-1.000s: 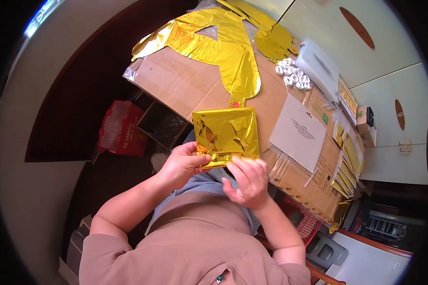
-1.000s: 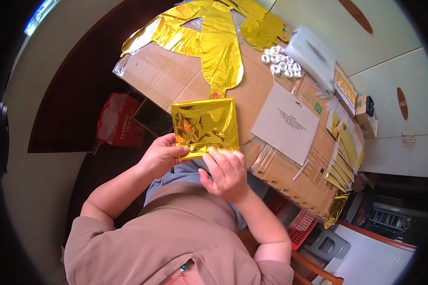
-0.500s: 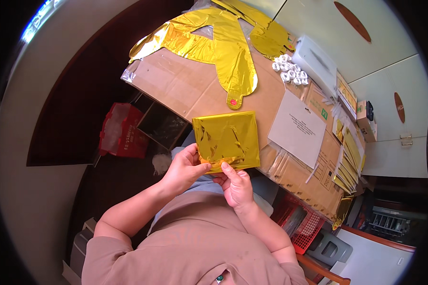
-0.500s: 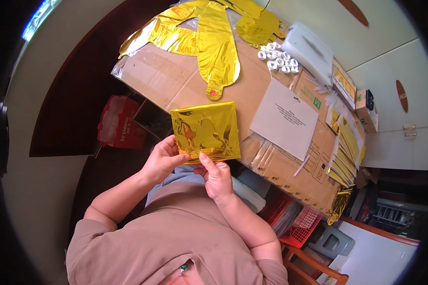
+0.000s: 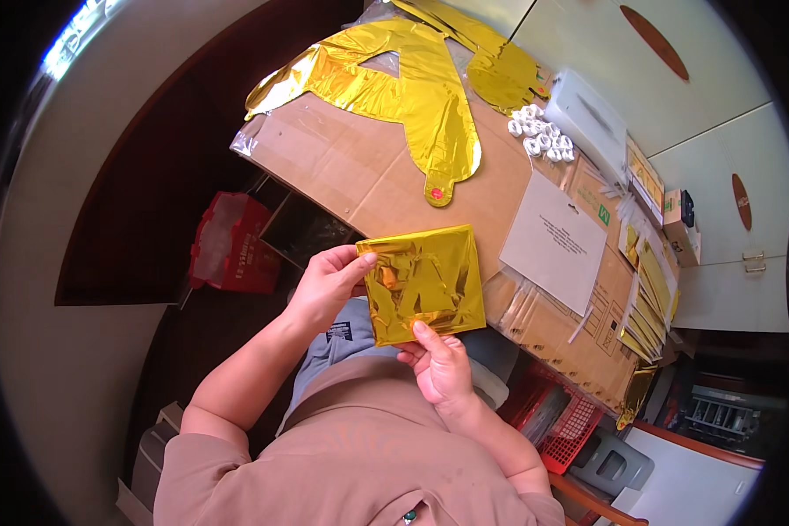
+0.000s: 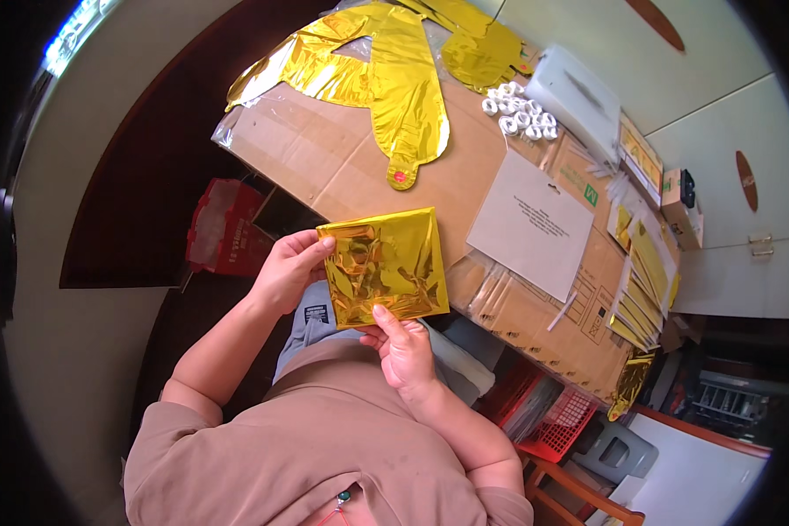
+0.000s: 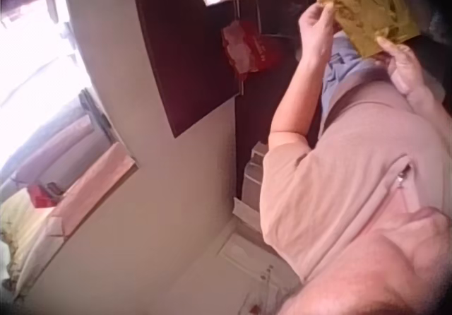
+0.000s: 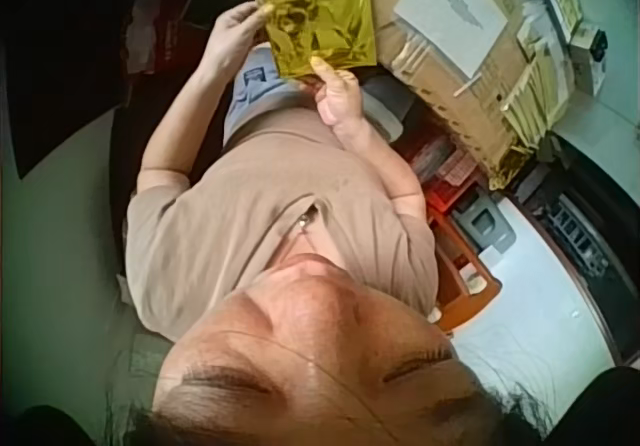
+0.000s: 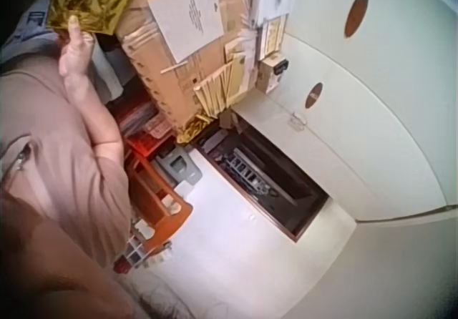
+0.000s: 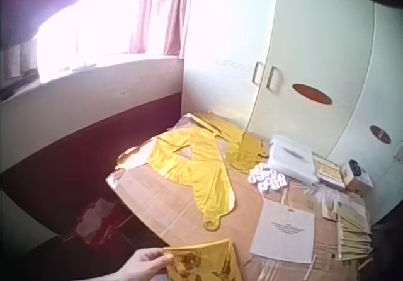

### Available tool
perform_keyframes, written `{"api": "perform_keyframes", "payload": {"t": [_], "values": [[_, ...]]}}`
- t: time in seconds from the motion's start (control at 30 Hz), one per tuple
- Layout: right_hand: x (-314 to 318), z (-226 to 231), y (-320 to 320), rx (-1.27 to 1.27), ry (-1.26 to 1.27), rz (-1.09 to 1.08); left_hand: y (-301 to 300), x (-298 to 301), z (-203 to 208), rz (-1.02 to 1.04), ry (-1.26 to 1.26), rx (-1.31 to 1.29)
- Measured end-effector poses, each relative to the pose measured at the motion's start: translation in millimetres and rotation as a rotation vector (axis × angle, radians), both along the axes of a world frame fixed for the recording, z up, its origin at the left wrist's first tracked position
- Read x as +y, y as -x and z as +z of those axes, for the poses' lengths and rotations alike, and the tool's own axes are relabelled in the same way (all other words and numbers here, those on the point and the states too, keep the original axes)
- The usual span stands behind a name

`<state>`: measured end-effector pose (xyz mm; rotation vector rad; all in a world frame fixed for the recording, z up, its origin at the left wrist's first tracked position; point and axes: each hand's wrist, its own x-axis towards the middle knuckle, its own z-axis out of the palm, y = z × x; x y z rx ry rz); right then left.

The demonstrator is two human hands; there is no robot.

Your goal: Folding uninflated gold foil balloons and placing them into clear plastic packaging sleeves.

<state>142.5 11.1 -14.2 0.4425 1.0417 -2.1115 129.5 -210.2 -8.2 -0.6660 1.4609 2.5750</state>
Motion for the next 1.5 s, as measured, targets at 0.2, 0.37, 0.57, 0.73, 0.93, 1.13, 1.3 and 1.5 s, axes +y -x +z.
{"api": "perform_keyframes", "payload": {"t": [0.2, 0.37, 0.57, 0.73, 0.93, 1.13, 1.3, 1.5], "values": [[-4.5, -1.9, -1.8, -0.019, 0.019, -0.004, 0.4, 4.7, -2.8, -0.006, -0.022, 0.006], [-5.9, -5.3, -3.0, -0.020, 0.039, -0.010, 2.8, 3.3, -1.9, 0.017, -0.087, -0.025], [-9.4, -1.8, -2.9, 0.002, 0.038, -0.016, 5.6, 9.8, 5.0, 0.039, -0.095, -0.017], [-10.7, -0.7, -5.5, 0.023, 0.037, -0.021, 7.8, 11.3, -12.6, 0.049, 0.018, 0.062], [-9.7, -3.2, -4.5, -0.007, 0.070, -0.051, 8.5, 14.7, -20.3, 0.068, 0.090, 0.119], [-9.2, -9.4, -4.6, -0.008, 0.069, -0.056, 9.1, 11.1, -26.4, 0.063, 0.110, 0.144], [-10.4, -6.9, -3.0, -0.021, 0.084, -0.055, 7.7, -0.3, -18.3, -0.026, 0.193, -0.006], [-9.7, -8.8, 1.0, -0.023, 0.082, -0.084, 4.2, -3.3, 63.2, 0.066, 1.618, 0.309]]}}
